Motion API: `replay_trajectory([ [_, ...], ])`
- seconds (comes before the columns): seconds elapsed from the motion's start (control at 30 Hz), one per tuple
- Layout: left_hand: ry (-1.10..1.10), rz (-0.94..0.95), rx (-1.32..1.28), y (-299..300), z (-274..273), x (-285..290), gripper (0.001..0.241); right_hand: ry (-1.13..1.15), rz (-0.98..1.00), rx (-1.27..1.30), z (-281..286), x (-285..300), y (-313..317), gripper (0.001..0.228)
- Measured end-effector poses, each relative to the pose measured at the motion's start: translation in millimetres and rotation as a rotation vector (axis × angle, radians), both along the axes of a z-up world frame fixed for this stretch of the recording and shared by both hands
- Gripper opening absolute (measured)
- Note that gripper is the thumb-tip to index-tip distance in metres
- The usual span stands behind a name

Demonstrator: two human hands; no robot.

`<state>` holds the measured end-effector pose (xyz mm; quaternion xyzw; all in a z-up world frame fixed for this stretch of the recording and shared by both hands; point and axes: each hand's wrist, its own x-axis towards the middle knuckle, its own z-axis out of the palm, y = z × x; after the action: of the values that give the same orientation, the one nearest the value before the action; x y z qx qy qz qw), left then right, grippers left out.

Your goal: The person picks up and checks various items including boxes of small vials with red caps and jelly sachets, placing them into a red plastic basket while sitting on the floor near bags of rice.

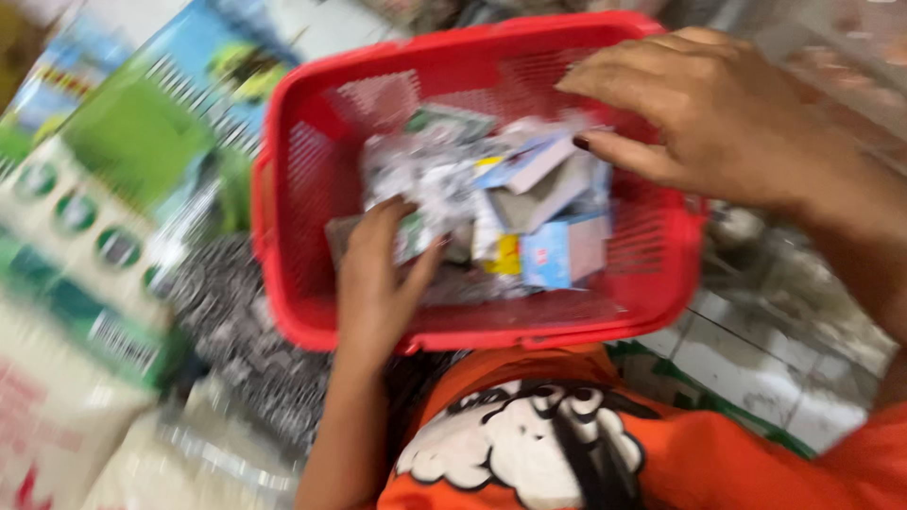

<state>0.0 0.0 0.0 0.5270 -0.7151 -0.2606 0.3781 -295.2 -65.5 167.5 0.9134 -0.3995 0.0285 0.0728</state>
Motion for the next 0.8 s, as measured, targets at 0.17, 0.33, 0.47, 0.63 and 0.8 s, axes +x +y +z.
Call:
replay_trajectory([
  [0.17,-0.005,-0.088,0.041,11.7,46.3,-26.2,0.044,-0.259,-0.186,-0.023,18.3,-61.9,58.7,0.033],
  [0.33,-0.093,-0.366,0.017,20.7,69.6,-80.3,0.049,-0.151,-0.542,0.460,-42.5,-144.5,108.1,0.038],
  [0.47,-0.192,-0.536,0.107,27.5,72.6,-125.5,0.062,0.215,-0.687,1.169,-174.1,-209.8,118.0,0.054],
  [0.63,-0.248,-0.637,0.161,20.8,62.8,-153.1,0.082,-0.077,-0.799,1.468,-357.9,-277.7,116.2,0.050],
  [0.8,-0.357,-0.771,0.044,-1.0,51.4,-149.2,0.088,-0.147,-0.770,1.414,-508.0,-301.9,125.7,0.047],
])
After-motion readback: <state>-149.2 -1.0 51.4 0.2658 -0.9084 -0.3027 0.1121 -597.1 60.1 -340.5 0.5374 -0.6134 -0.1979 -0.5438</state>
